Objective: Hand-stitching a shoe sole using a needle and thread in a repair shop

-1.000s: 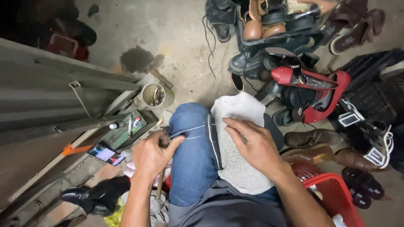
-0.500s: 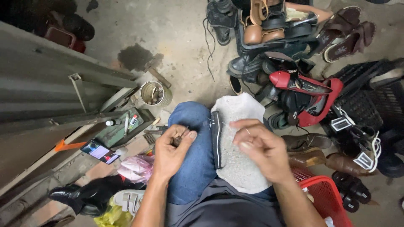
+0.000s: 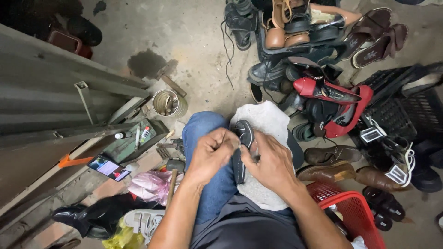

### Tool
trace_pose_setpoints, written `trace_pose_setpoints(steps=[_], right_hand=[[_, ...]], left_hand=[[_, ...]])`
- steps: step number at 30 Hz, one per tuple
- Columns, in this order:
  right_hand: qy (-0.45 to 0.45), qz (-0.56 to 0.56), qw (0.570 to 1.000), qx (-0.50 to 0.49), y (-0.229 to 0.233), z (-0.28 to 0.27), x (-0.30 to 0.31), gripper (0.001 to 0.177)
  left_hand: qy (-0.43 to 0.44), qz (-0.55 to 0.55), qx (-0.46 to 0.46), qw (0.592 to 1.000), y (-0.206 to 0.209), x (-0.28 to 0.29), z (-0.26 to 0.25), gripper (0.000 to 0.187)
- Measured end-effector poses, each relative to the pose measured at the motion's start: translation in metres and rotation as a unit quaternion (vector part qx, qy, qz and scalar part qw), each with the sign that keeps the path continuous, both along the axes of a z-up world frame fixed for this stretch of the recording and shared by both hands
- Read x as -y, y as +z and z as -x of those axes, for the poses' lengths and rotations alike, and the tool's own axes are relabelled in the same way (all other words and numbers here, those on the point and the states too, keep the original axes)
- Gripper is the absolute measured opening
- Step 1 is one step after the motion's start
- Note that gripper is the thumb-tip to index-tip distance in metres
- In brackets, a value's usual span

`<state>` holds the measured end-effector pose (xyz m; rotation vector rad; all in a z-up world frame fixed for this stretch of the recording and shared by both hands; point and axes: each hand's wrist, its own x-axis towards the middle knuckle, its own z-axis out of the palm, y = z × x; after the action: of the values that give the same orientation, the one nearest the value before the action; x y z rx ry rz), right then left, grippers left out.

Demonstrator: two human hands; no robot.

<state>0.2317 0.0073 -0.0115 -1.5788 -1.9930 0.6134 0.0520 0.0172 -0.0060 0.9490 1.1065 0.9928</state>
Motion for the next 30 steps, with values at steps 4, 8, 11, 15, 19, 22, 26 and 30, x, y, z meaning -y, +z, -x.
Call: trace_pose_setpoints(steps=[4,8,11,15,19,22,26,30], right_hand=[[0.019,0.018,1.000,0.010,0.004,0.002,-0.005,0.024],[0.025,0.029,0.999,0.000,0.006,0.003,-0.005,0.029],[0.018,0.023,1.000,0.008,0.004,0.004,-0.007,0.028],[0.003,0.031,0.999,0.022,0.001,0.003,-0.003,0.027],[-0.002,0.032,0.999,0.018,0.004,0.004,-0.003,0.025],[-0.024,0.059,0.998,-0.029,0.017,0.002,-0.004,0.036],[-0.028,0.206,0.953,-0.222,-0.001,-0.038,-0.008,0.016],[-0.178,0.086,0.953,-0.231,-0.025,-0.088,-0.013,0.013]], left_hand=[[-0.075,-0.073,-0.070,0.992,0.012,0.005,0.001,0.008],[-0.041,-0.134,-0.233,0.962,0.030,0.005,0.005,0.029],[0.026,-0.225,-0.476,0.850,0.021,-0.004,0.004,0.037],[0.040,-0.286,-0.438,0.852,0.013,-0.010,-0.010,0.004],[0.046,-0.231,-0.311,0.921,0.006,-0.008,-0.013,0.011],[-0.062,-0.136,-0.160,0.976,0.013,0.013,0.023,0.011],[-0.172,-0.058,-0.200,0.963,0.013,0.056,0.123,0.006],[-0.071,0.138,-0.345,0.926,-0.002,0.095,0.190,0.020]])
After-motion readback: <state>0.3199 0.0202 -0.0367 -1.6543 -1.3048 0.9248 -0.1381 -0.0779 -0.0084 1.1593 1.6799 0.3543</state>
